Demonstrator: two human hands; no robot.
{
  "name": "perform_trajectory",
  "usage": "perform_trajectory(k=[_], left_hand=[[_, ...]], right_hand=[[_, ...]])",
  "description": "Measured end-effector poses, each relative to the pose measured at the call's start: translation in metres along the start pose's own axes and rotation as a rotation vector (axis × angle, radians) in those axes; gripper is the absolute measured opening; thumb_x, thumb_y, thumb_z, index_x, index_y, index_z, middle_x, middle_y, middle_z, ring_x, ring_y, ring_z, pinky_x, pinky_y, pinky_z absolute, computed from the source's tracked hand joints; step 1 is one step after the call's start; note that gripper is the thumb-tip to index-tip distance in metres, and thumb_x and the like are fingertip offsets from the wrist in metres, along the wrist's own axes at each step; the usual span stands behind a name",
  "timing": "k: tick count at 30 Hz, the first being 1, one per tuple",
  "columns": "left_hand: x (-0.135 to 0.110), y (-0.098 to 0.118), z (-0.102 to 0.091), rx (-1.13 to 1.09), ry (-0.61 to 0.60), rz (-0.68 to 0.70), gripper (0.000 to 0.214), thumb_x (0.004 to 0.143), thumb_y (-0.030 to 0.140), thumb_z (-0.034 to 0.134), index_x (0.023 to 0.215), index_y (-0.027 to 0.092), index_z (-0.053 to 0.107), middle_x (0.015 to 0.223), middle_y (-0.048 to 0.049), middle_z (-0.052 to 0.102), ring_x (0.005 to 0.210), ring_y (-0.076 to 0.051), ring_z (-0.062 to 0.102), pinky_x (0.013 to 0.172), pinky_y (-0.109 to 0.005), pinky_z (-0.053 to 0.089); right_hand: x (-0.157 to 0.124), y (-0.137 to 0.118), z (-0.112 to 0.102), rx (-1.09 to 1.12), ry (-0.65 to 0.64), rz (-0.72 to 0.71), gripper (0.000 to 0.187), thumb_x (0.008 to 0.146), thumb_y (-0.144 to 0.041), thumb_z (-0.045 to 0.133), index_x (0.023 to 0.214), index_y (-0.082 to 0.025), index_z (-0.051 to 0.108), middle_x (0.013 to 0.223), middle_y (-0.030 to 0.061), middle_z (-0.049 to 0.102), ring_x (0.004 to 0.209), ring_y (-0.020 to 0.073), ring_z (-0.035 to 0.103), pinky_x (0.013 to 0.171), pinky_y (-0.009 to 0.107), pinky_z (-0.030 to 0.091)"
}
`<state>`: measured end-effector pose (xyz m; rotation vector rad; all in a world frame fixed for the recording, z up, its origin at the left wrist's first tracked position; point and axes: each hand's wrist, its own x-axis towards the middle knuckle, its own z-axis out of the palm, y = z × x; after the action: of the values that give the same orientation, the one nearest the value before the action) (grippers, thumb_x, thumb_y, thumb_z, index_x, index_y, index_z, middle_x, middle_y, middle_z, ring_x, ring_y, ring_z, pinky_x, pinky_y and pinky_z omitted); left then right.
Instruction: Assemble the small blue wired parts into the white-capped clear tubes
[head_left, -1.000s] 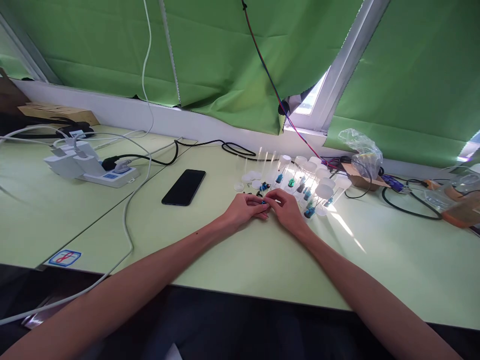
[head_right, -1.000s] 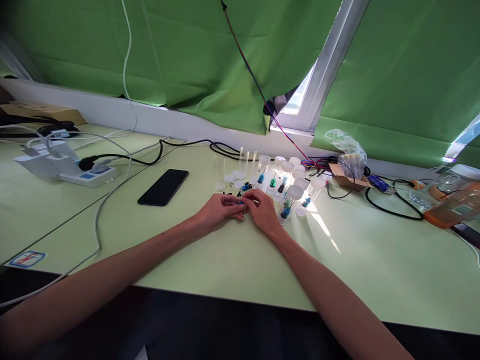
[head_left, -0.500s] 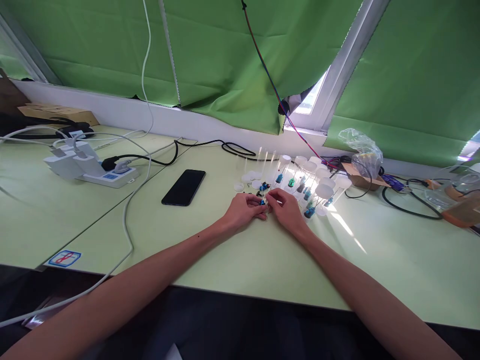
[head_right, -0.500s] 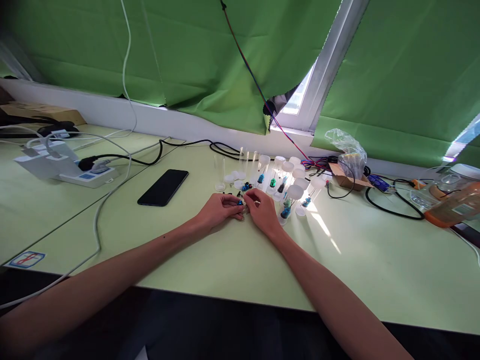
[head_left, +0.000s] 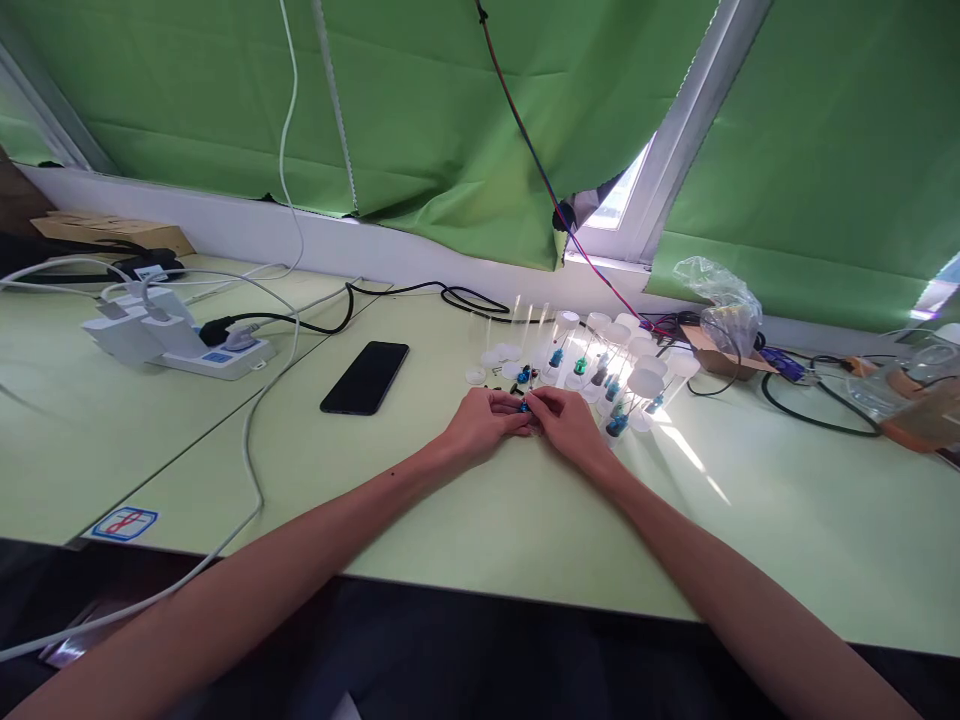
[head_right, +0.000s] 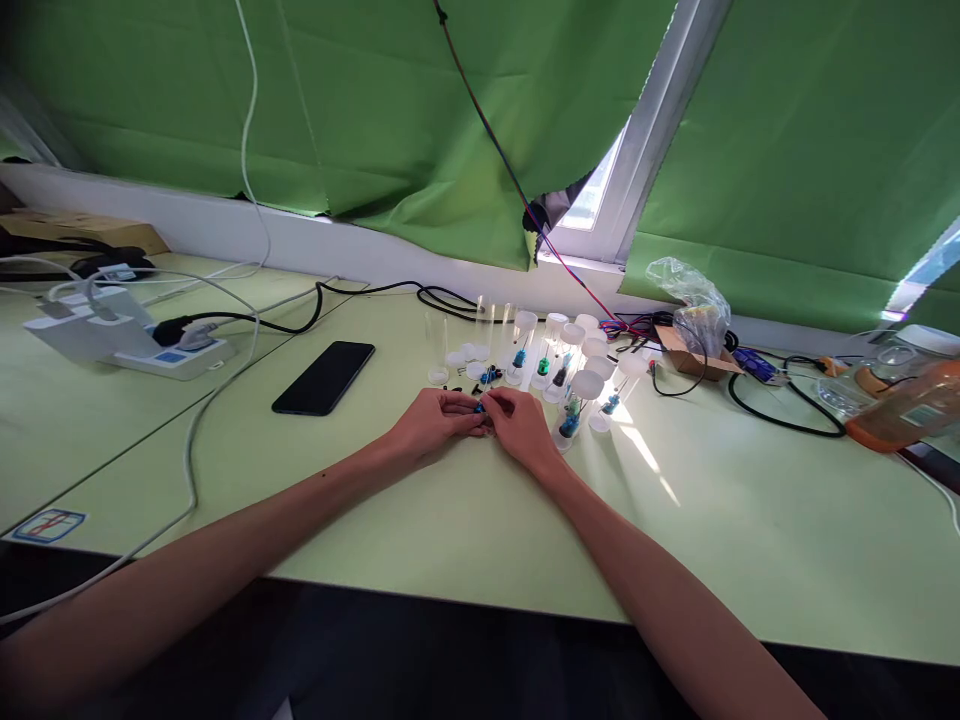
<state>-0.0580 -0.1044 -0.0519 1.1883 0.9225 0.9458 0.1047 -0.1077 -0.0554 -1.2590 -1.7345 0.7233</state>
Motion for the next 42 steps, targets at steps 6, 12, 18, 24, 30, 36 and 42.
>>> perform_trajectory(k=[6,12,18,24,30,36,42], left_hand=[[-0.002,0.003,0.000,-0.029,-0.006,-0.027,0.043,0.055,0.033,0.091,0.084,0.010,0.069,0.078,-0.0100,0.075,0.077,-0.022,0.074,0.088,-0.036,0.059],[-0.002,0.001,-0.002,-0.065,0.002,-0.020,0.044,0.055,0.031,0.091,0.081,0.013,0.061,0.076,-0.0092,0.075,0.079,-0.024,0.075,0.089,-0.040,0.059],[-0.002,0.002,-0.003,-0.080,-0.021,-0.021,0.045,0.056,0.031,0.090,0.080,0.015,0.055,0.075,-0.0086,0.075,0.081,-0.025,0.075,0.092,-0.043,0.057],[0.001,0.007,-0.006,-0.073,0.026,-0.026,0.039,0.063,0.033,0.087,0.079,0.014,0.056,0.074,-0.0107,0.075,0.081,-0.024,0.075,0.091,-0.040,0.058],[0.004,0.011,-0.014,0.052,0.085,0.050,0.035,0.066,0.030,0.085,0.084,0.016,0.058,0.080,-0.0100,0.076,0.082,-0.025,0.074,0.086,-0.041,0.058],[0.000,0.017,-0.012,0.105,0.122,0.131,0.036,0.066,0.032,0.084,0.083,0.015,0.057,0.073,-0.0085,0.074,0.069,-0.023,0.074,0.075,-0.041,0.060],[-0.005,0.022,-0.008,0.179,0.173,0.237,0.038,0.068,0.043,0.080,0.081,0.016,0.058,0.065,-0.0043,0.069,0.053,-0.017,0.066,0.055,-0.031,0.055]], right_hand=[[0.002,0.001,0.000,0.076,-0.054,0.025,0.032,0.084,-0.044,0.056,0.077,-0.017,0.071,0.072,0.0036,0.068,0.067,0.0162,0.057,0.063,0.028,0.042],[0.001,-0.001,0.000,0.160,-0.057,0.075,0.035,0.081,-0.048,0.059,0.075,-0.016,0.070,0.066,0.0023,0.065,0.058,0.0136,0.052,0.057,0.027,0.041],[0.002,0.003,0.002,0.172,-0.027,0.080,0.034,0.081,-0.049,0.060,0.072,-0.017,0.067,0.061,0.0005,0.060,0.056,0.0128,0.051,0.056,0.027,0.040],[0.004,0.005,-0.001,0.320,0.013,0.134,0.038,0.079,-0.055,0.063,0.074,-0.017,0.062,0.061,0.0000,0.060,0.053,0.0120,0.053,0.057,0.028,0.046],[0.005,0.007,-0.002,0.423,0.026,0.176,0.042,0.073,-0.059,0.070,0.076,-0.018,0.063,0.074,0.0017,0.062,0.064,0.0140,0.062,0.060,0.029,0.053],[0.005,0.003,-0.001,0.526,-0.004,0.221,0.048,0.066,-0.062,0.074,0.075,-0.017,0.060,0.069,0.0034,0.064,0.064,0.0161,0.065,0.058,0.030,0.055],[0.004,-0.003,-0.003,0.538,0.024,0.199,0.048,0.066,-0.061,0.076,0.080,-0.017,0.062,0.070,0.0021,0.066,0.062,0.0157,0.065,0.057,0.029,0.054]])
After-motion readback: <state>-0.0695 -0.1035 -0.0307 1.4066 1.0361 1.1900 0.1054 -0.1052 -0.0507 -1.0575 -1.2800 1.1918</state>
